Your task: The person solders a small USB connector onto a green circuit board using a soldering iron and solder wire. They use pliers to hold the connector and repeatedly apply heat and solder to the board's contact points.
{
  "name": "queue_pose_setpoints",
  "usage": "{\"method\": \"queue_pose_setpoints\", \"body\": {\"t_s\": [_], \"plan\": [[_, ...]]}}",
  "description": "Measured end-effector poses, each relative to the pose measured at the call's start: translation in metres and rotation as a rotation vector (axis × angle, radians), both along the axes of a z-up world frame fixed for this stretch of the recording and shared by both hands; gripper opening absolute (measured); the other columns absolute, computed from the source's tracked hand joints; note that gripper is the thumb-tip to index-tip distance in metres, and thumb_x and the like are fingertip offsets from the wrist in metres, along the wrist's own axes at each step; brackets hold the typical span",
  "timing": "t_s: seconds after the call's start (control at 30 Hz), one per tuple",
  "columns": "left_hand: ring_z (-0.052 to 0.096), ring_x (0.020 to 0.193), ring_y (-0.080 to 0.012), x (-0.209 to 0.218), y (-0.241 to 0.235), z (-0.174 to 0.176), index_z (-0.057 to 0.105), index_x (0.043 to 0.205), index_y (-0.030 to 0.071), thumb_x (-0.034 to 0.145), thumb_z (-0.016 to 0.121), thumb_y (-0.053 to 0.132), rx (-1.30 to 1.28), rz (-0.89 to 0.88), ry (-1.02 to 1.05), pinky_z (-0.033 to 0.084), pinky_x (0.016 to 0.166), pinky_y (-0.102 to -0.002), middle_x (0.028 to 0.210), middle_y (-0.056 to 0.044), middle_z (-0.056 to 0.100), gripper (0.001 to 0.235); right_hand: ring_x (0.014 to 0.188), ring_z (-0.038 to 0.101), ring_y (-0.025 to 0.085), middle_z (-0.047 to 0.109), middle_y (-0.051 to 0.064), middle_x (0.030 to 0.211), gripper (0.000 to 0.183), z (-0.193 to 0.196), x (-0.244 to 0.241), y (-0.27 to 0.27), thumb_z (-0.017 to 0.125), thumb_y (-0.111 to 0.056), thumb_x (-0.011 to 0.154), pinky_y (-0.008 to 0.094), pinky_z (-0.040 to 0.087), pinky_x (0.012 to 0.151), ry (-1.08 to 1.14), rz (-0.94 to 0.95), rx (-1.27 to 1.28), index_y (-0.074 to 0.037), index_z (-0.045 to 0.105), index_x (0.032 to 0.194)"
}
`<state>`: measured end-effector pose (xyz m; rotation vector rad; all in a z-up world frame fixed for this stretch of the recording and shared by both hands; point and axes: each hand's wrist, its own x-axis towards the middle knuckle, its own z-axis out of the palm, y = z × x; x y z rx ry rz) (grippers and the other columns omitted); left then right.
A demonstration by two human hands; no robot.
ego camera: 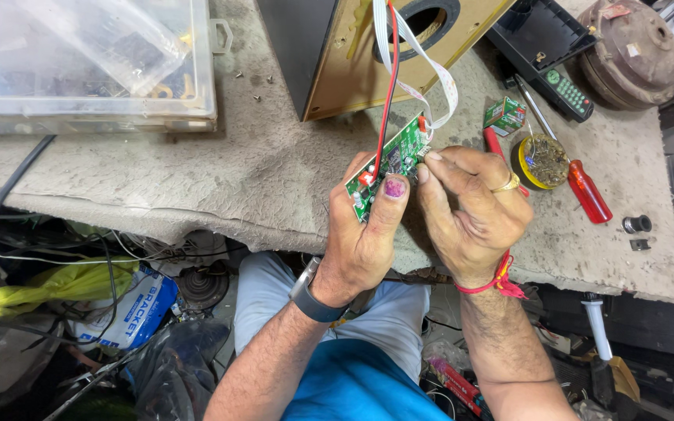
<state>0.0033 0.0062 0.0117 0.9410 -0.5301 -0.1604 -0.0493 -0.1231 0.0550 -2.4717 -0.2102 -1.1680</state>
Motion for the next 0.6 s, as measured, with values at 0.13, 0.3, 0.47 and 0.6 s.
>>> {"method": "queue_pose_setpoints", "body": {"t_s": [0.13,0.3,0.47,0.6], "plan": [[0.056,0.096,-0.0105,0.000,0.000,0.000,0.064,0.126,-0.002,0.114,0.056,0.032,0.013,0.051,-0.089,0.048,0.090,-0.028,0.107,-0.005,0.061,0.036,0.096,0.073,0.019,0.072,0.014,0.111,0.019,-0.002,0.000,-0.002,0.082,0.009,0.097,0.027,0.059,0.086,0.007,0.010,0.022,0.001,0.074,0.112],[0.048,0.085,-0.0096,0.000,0.000,0.001,0.064,0.120,0.000,0.111,0.055,0.034,0.011,-0.010,0.016,0.044,0.075,-0.028,0.091,0.001,0.056,0.036,0.103,0.070,0.021,0.069,0.014,0.120,0.024,0.001,0.000,-0.004,0.083,0.008,0.095,0.030,0.058,0.089,0.015,0.081,0.039,0.000,0.072,0.114],[0.050,0.084,-0.0080,-0.003,-0.002,-0.006,0.064,0.114,0.002,0.111,0.050,0.043,0.045,0.050,-0.001,0.045,0.074,-0.028,0.089,0.003,0.059,0.044,0.106,0.070,0.025,0.068,0.014,0.118,0.034,0.004,-0.004,-0.002,0.086,0.007,0.089,0.032,0.057,0.086,0.020,0.030,-0.093,-0.001,0.070,0.118],[0.045,0.082,-0.0077,-0.005,-0.010,-0.026,0.065,0.105,0.003,0.110,0.051,0.048,0.137,0.087,0.121,0.042,0.070,-0.028,0.086,0.005,0.054,0.048,0.106,0.073,0.025,0.069,0.011,0.118,0.032,0.001,-0.003,0.000,0.086,0.011,0.092,0.032,0.060,0.086,-0.027,-0.008,-0.164,-0.003,0.071,0.117]]}}
